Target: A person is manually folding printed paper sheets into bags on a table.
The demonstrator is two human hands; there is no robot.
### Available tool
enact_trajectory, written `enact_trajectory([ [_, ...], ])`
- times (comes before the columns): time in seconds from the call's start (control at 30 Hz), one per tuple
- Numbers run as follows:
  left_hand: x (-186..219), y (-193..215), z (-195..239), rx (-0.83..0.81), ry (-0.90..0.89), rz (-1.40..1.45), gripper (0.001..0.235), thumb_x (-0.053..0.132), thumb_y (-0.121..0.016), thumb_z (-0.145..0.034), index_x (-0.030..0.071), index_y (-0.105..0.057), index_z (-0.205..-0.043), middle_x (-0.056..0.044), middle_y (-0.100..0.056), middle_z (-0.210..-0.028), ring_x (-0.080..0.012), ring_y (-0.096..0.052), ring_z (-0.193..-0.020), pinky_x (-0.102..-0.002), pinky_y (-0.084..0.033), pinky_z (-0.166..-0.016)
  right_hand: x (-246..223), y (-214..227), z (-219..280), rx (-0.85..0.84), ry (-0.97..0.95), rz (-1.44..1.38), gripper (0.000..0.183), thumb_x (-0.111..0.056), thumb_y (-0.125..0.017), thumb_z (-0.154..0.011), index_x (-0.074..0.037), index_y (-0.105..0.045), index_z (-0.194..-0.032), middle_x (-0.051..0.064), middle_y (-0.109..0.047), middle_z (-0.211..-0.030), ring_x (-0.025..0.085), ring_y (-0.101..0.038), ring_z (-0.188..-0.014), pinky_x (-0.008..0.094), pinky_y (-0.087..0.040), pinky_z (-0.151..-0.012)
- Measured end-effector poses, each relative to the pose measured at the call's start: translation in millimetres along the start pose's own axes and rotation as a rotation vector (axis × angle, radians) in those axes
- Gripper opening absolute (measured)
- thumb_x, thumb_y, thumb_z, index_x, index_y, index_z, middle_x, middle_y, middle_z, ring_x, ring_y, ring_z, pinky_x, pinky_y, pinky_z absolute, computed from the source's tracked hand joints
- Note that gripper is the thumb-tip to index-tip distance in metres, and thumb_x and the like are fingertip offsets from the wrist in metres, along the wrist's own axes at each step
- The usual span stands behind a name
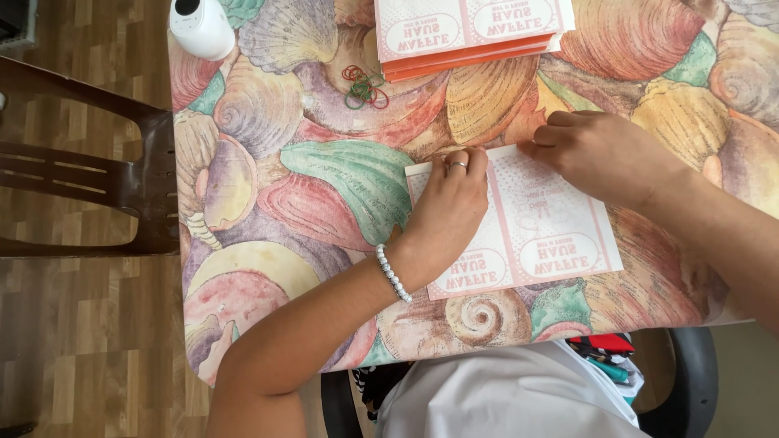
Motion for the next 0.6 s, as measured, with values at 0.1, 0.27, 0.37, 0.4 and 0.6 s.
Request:
enact_trajectory([
  [0.1,-0.1,-4.6,-3.7,-0.013,0.002,-0.006,0.025,0.014,-0.050,-0.095,0.012,-0.069,-0.111,-0.009,-0.056,-0.105,-0.0220,-0.052,-0.090,-0.034,-0.046,-0.076,-0.8,4.3,-2.4,-0.020,-0.011,-0.010,0.018,-0.012,-0.065,-0.090,-0.018,-0.069,-0.106,-0.007,-0.067,-0.091,0.020,-0.064,-0.083,0.036,-0.059,-0.071],
  [0.27,-7.3,-4.7,-8.7,0.017,0.024,0.141,0.053,0.021,-0.056,-0.094,0.021,-0.056,-0.146,-0.001,-0.055,-0.099,-0.0227,-0.057,-0.087,-0.031,-0.048,-0.063,0.1,6.4,-2.9,-0.052,-0.018,-0.011,0.022,-0.012,-0.066,-0.093,-0.018,-0.071,-0.114,-0.007,-0.071,-0.096,0.019,-0.066,-0.083,0.033,-0.060,-0.071],
  [0.37,-7.2,-5.4,-14.3,0.024,0.050,0.181,0.050,0.018,-0.060,-0.090,0.024,-0.061,-0.140,-0.001,-0.054,-0.097,-0.0176,-0.058,-0.072,-0.030,-0.049,-0.056,1.5,4.9,-1.8,-0.105,-0.024,0.003,0.020,-0.010,-0.066,-0.091,-0.019,-0.068,-0.108,-0.005,-0.063,-0.091,0.019,-0.063,-0.082,0.033,-0.060,-0.067],
  [0.4,-7.1,-4.7,-14.5,0.024,0.048,0.183,0.050,0.018,-0.060,-0.090,0.024,-0.061,-0.140,-0.001,-0.054,-0.097,-0.0176,-0.058,-0.072,-0.030,-0.049,-0.056,2.2,1.7,-0.1,-0.108,-0.026,0.003,0.020,-0.010,-0.066,-0.091,-0.019,-0.068,-0.108,-0.005,-0.063,-0.091,0.019,-0.063,-0.082,0.033,-0.060,-0.067],
  [0.6,-5.6,-1.8,-16.5,-0.021,0.056,0.133,0.056,0.020,-0.061,-0.087,0.029,-0.056,-0.143,-0.001,-0.054,-0.095,-0.0177,-0.057,-0.072,-0.031,-0.046,-0.053,15.1,-1.0,13.2,-0.155,-0.085,-0.041,0.017,-0.007,-0.067,-0.089,-0.016,-0.069,-0.103,-0.005,-0.064,-0.095,0.019,-0.063,-0.089,0.033,-0.063,-0.068],
])
Point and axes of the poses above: each hand's wrist, its own z-axis away from the middle knuckle, its own y-axis out of the back of the hand, x = y × z, the point moved 4 cm from there along -z, towards the middle knuckle
